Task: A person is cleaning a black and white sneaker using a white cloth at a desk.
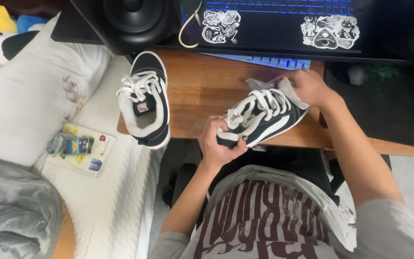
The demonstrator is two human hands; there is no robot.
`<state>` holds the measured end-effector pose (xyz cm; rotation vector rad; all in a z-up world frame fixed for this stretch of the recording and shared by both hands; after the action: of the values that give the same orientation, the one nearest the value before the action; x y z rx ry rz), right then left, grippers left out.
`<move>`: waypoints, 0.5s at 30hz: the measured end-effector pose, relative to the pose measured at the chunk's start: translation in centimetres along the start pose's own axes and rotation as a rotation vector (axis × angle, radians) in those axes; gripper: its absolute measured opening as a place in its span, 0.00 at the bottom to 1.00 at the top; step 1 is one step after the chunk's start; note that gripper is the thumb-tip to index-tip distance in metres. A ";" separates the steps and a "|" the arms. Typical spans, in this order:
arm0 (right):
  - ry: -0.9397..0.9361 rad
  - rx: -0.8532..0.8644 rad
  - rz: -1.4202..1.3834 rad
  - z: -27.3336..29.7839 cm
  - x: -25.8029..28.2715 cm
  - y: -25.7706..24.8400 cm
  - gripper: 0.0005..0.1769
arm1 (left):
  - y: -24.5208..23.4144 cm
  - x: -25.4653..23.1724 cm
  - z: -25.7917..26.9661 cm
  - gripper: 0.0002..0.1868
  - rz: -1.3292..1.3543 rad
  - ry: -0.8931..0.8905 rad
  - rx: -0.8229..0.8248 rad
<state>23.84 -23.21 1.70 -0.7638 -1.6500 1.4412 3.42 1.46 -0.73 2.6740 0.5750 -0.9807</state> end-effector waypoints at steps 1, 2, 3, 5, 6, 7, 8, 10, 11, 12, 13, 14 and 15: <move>0.000 0.002 -0.003 0.1 1.5 -1.4 0.16 | 0.0 0.0 0.0 0.22 -0.003 -0.002 0.002; 0.007 0.065 -0.077 0.2 2.9 -2.6 0.17 | 0.0 -0.1 0.0 0.22 0.002 -0.004 -0.002; 0.015 0.127 -0.153 0.4 4.3 -3.8 0.18 | 0.0 -0.1 0.1 0.22 0.008 -0.006 -0.003; 0.040 0.111 -0.167 0.3 3.0 -2.7 0.18 | 0.0 0.2 0.2 0.22 -0.013 -0.003 0.003; 0.062 0.095 -0.176 0.2 2.3 -2.2 0.17 | -0.1 0.3 0.2 0.22 -0.032 0.001 0.004; 0.063 0.098 -0.178 0.3 1.5 -1.8 0.17 | 0.1 0.2 0.1 0.22 -0.033 -0.003 0.005; 0.037 0.042 -0.200 0.3 0.7 -1.4 0.19 | 0.1 0.1 0.0 0.21 -0.041 0.003 0.000; 0.014 -0.007 -0.227 0.7 -1.0 -0.2 0.21 | -0.1 -0.1 0.1 0.21 -0.052 0.002 -0.001; 0.004 -0.093 -0.262 0.9 -2.0 0.1 0.17 | 0.0 -0.1 0.1 0.22 -0.045 0.002 -0.004; -0.005 -0.180 -0.297 1.1 -3.0 0.4 0.15 | 0.0 0.0 0.0 0.22 -0.038 0.001 -0.007; -0.008 -0.182 -0.291 2.5 -2.6 0.2 0.15 | -0.1 0.0 -0.1 0.22 -0.035 0.004 -0.011; 0.003 -0.247 -0.279 3.8 -2.2 0.0 0.20 | -0.2 0.1 -0.2 0.22 -0.031 0.002 0.000; 0.012 -0.302 -0.269 5.3 -1.7 0.0 0.25 | -0.4 0.0 0.0 0.22 -0.032 -0.008 0.008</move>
<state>20.07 -27.32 1.25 -0.6793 -1.9052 1.0129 3.25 1.80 -0.81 2.6744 0.6152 -1.0035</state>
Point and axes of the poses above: each hand's wrist, its own z-axis away from the middle knuckle, its own y-axis out of the palm, x = y × z, the point moved 2 cm from there along -z, towards the middle knuckle, and after that the axes turned 9 degrees about z, right-handed, at the moved point
